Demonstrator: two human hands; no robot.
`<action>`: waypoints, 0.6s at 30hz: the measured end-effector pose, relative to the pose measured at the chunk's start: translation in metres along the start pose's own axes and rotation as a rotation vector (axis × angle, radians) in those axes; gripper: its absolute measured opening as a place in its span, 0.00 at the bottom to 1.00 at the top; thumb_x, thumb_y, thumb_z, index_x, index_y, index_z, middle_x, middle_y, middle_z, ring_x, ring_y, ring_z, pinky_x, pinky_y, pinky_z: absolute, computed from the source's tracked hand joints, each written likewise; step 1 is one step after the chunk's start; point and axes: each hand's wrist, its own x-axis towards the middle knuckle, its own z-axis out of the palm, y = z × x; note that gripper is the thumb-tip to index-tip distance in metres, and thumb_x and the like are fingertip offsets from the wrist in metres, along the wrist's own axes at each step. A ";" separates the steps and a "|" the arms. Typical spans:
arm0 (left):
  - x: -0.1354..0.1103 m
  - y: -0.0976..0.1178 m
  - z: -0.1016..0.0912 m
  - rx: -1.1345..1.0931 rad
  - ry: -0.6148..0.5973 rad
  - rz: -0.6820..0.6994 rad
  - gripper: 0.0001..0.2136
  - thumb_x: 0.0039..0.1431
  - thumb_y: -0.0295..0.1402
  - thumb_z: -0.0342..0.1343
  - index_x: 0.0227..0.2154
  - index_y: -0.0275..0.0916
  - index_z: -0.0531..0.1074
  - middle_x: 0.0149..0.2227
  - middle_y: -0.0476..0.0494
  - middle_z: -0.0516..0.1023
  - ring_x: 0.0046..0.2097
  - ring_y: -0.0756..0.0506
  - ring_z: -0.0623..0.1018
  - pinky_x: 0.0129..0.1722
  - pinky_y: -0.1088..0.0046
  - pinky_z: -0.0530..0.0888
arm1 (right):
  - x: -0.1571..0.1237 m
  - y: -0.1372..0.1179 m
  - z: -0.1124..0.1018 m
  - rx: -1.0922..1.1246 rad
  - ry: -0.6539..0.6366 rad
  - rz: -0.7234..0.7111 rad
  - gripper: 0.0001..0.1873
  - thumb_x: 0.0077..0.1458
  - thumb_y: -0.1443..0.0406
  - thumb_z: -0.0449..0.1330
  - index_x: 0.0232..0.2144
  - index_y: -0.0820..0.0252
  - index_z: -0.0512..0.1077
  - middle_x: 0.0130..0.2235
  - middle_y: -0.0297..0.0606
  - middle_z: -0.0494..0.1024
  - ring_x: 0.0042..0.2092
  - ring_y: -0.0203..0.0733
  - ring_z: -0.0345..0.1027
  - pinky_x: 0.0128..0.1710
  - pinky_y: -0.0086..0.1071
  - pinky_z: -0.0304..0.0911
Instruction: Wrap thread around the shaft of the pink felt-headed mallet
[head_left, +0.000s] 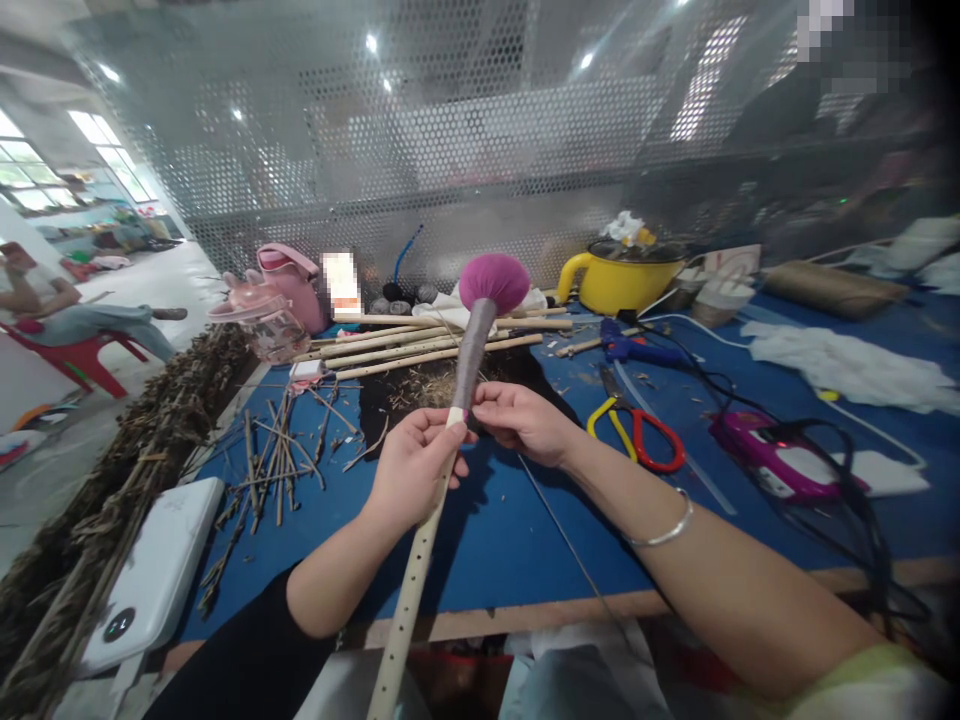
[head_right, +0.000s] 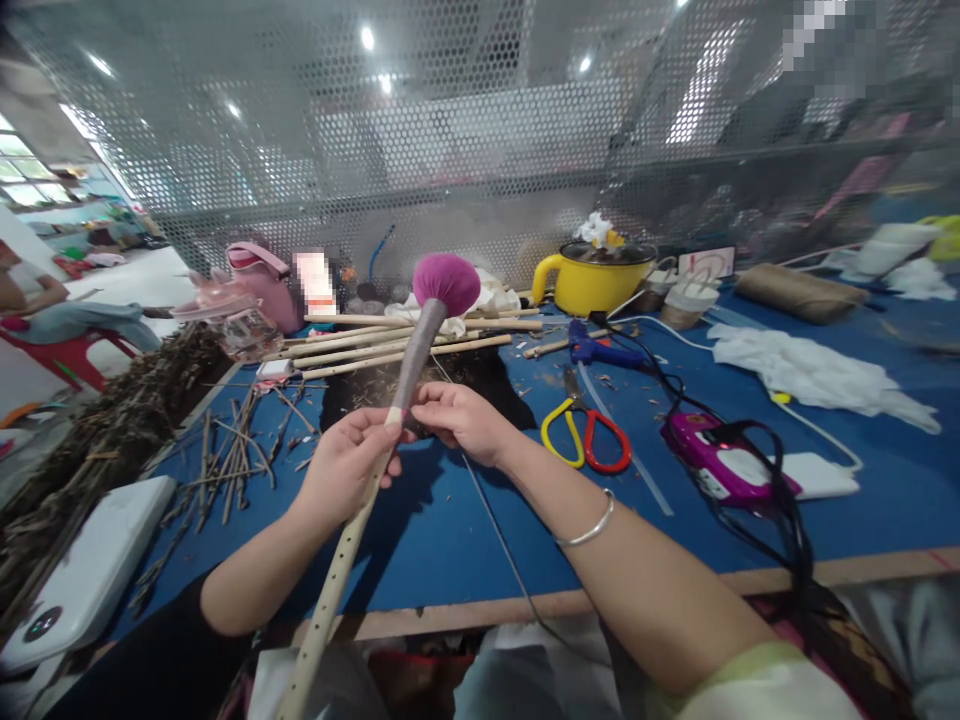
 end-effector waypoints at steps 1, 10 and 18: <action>0.000 0.000 -0.001 -0.029 -0.019 0.004 0.17 0.46 0.41 0.58 0.34 0.34 0.66 0.28 0.46 0.75 0.18 0.56 0.69 0.14 0.82 0.65 | 0.000 0.000 0.001 0.009 0.011 -0.004 0.11 0.47 0.62 0.59 0.29 0.64 0.65 0.15 0.23 0.57 0.15 0.24 0.38 0.13 0.22 0.34; 0.005 -0.004 -0.003 -0.061 -0.185 -0.187 0.13 0.52 0.40 0.52 0.33 0.34 0.68 0.32 0.41 0.75 0.22 0.54 0.72 0.18 0.81 0.67 | 0.003 0.006 -0.001 0.090 0.010 0.079 0.13 0.46 0.61 0.62 0.32 0.64 0.66 0.15 0.22 0.55 0.14 0.24 0.37 0.12 0.22 0.32; -0.001 -0.019 0.000 0.538 0.120 0.291 0.18 0.49 0.35 0.57 0.44 0.40 0.63 0.32 0.48 0.73 0.29 0.52 0.73 0.28 0.78 0.69 | 0.007 0.010 0.006 0.003 0.080 0.056 0.12 0.46 0.62 0.61 0.30 0.64 0.65 0.14 0.22 0.55 0.14 0.24 0.38 0.12 0.23 0.32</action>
